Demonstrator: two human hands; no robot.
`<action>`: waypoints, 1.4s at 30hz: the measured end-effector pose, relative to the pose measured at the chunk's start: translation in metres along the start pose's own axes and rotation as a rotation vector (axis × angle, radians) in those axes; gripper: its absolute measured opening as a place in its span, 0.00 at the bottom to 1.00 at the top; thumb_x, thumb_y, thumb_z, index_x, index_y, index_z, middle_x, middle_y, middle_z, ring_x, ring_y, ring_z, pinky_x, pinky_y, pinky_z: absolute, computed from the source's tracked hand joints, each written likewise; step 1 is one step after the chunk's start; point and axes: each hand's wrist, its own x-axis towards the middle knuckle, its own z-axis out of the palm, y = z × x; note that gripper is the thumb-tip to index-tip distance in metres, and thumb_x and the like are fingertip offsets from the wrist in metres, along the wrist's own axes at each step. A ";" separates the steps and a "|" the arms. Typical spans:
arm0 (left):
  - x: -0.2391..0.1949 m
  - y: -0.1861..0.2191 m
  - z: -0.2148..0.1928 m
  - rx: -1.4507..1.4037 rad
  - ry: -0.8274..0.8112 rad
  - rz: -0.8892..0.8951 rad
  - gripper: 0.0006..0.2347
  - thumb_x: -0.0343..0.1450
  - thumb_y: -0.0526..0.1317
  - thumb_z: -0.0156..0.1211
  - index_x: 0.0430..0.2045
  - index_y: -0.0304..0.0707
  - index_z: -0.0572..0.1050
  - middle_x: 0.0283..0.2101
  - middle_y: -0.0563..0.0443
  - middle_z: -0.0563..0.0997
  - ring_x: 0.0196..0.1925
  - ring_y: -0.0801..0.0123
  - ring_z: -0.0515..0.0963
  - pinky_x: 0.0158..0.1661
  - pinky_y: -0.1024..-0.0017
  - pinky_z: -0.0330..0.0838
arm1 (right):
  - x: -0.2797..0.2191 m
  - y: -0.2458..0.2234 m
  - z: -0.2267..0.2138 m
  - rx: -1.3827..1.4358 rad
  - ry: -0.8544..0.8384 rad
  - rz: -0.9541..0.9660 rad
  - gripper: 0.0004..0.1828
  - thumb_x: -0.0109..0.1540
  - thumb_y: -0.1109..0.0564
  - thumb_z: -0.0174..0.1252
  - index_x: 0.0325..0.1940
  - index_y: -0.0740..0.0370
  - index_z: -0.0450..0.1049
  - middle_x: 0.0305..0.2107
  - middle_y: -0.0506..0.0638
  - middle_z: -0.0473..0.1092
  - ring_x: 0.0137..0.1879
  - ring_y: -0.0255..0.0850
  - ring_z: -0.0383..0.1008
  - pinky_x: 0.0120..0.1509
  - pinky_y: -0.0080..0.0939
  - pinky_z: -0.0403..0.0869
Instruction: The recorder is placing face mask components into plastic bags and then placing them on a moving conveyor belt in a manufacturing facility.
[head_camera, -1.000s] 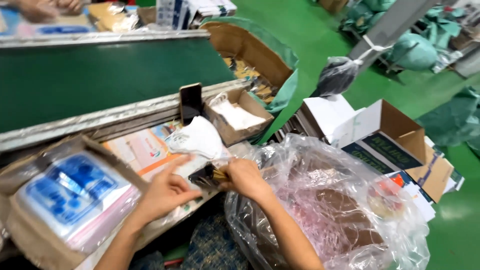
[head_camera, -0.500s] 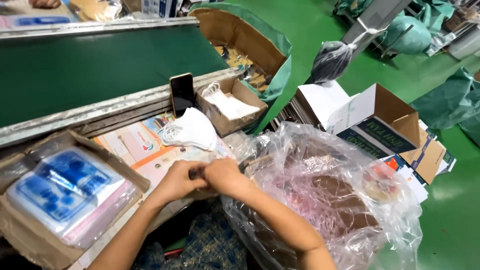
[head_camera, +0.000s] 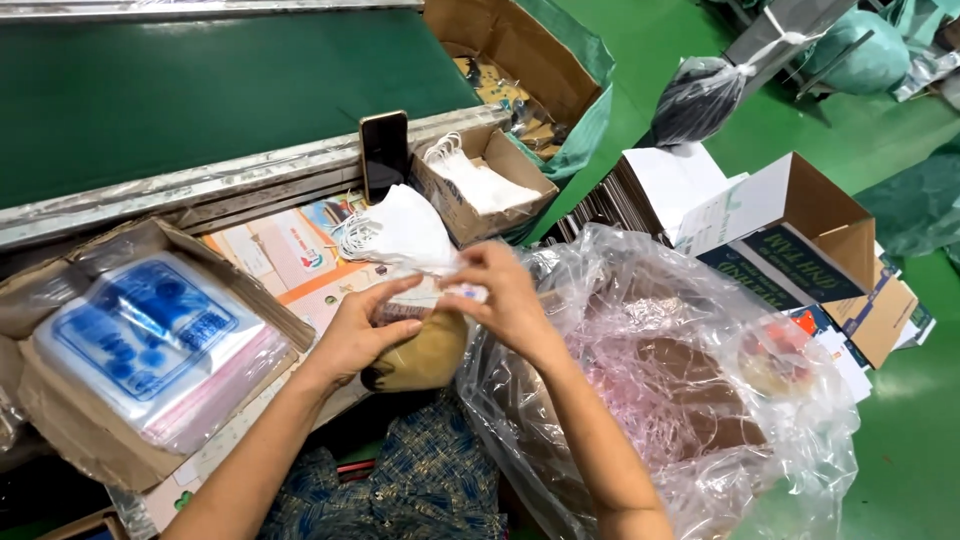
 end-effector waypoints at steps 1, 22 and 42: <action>-0.002 0.006 0.003 -0.001 0.002 0.001 0.26 0.66 0.30 0.69 0.62 0.36 0.74 0.43 0.43 0.84 0.39 0.71 0.80 0.40 0.73 0.76 | -0.001 -0.003 0.001 0.000 -0.001 -0.002 0.12 0.54 0.50 0.71 0.41 0.52 0.84 0.37 0.52 0.73 0.47 0.47 0.72 0.51 0.46 0.69; -0.004 0.008 0.030 -0.418 -0.079 0.143 0.31 0.66 0.26 0.63 0.68 0.32 0.61 0.52 0.40 0.82 0.52 0.69 0.82 0.52 0.73 0.77 | -0.212 0.218 -0.055 1.050 0.924 0.411 0.04 0.69 0.64 0.59 0.48 0.63 0.74 0.36 0.51 0.74 0.39 0.36 0.74 0.45 0.36 0.74; -0.008 0.011 0.031 -0.486 -0.248 0.046 0.25 0.70 0.28 0.59 0.65 0.33 0.67 0.55 0.40 0.81 0.52 0.66 0.81 0.52 0.70 0.77 | -0.111 0.090 -0.005 0.935 -0.223 0.524 0.24 0.70 0.59 0.55 0.71 0.66 0.70 0.57 0.56 0.75 0.54 0.40 0.74 0.58 0.43 0.75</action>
